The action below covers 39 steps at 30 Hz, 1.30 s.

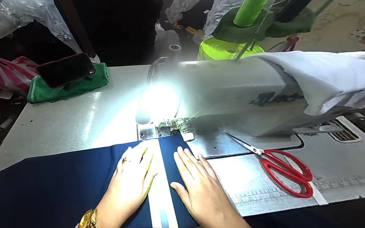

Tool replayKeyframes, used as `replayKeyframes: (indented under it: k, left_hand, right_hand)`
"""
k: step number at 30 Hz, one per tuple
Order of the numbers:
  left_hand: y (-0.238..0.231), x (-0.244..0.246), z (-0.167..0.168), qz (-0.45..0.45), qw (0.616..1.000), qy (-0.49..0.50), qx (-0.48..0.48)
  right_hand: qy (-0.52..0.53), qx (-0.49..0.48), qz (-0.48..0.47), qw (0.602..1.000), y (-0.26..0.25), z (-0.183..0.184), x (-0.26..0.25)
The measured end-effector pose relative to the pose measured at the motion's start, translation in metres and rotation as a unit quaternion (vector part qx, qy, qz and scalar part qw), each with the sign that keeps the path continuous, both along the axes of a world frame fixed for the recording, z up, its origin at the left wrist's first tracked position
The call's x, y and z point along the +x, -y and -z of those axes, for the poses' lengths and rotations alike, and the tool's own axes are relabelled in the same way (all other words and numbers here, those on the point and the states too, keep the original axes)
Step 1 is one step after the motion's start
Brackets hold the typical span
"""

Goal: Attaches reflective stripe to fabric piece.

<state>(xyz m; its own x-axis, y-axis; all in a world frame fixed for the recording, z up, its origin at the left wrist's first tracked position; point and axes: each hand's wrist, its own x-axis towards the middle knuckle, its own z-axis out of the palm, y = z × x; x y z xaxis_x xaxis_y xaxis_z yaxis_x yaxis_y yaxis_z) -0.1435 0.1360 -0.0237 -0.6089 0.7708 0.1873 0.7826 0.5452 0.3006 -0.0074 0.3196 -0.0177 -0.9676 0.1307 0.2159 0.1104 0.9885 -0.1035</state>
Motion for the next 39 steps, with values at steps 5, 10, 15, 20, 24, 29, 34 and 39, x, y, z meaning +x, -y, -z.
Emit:
replayKeyframes:
  k: [5,10,15,20,24,29,34,39]
  left_hand:
    - [-0.002,0.001,-0.003,0.01,1.0,-0.005,-0.005]
    - [-0.008,-0.003,-0.004,0.032,0.999,-0.021,0.011]
    - [-0.01,-0.004,0.0,0.046,0.998,-0.009,0.034]
    - [-0.008,-0.007,-0.002,0.037,0.999,0.017,0.016]
    - [-0.006,-0.015,-0.003,0.039,0.999,0.013,-0.003]
    - [-0.009,-0.021,-0.005,0.031,0.999,0.013,-0.015]
    - [-0.01,-0.022,-0.002,0.031,1.0,0.005,-0.005]
    - [-0.013,-0.024,-0.002,0.035,0.999,0.004,0.0]
  right_hand:
    - [-0.004,-0.008,-0.001,1.0,-0.001,0.002,0.001]
    - [-0.001,-0.005,0.001,1.0,0.0,0.001,0.001]
    - [0.001,-0.01,0.004,1.0,0.0,0.0,0.001]
    - [-0.017,0.0,-0.004,1.0,0.003,0.0,0.0]
    - [-0.023,0.008,-0.006,1.0,0.006,-0.003,-0.007]
    - [-0.027,0.002,-0.005,1.0,0.004,0.001,-0.016]
    - [-0.034,0.001,-0.004,0.999,0.002,0.002,-0.017]
    - [-0.034,0.01,-0.003,0.999,0.001,0.001,-0.018]
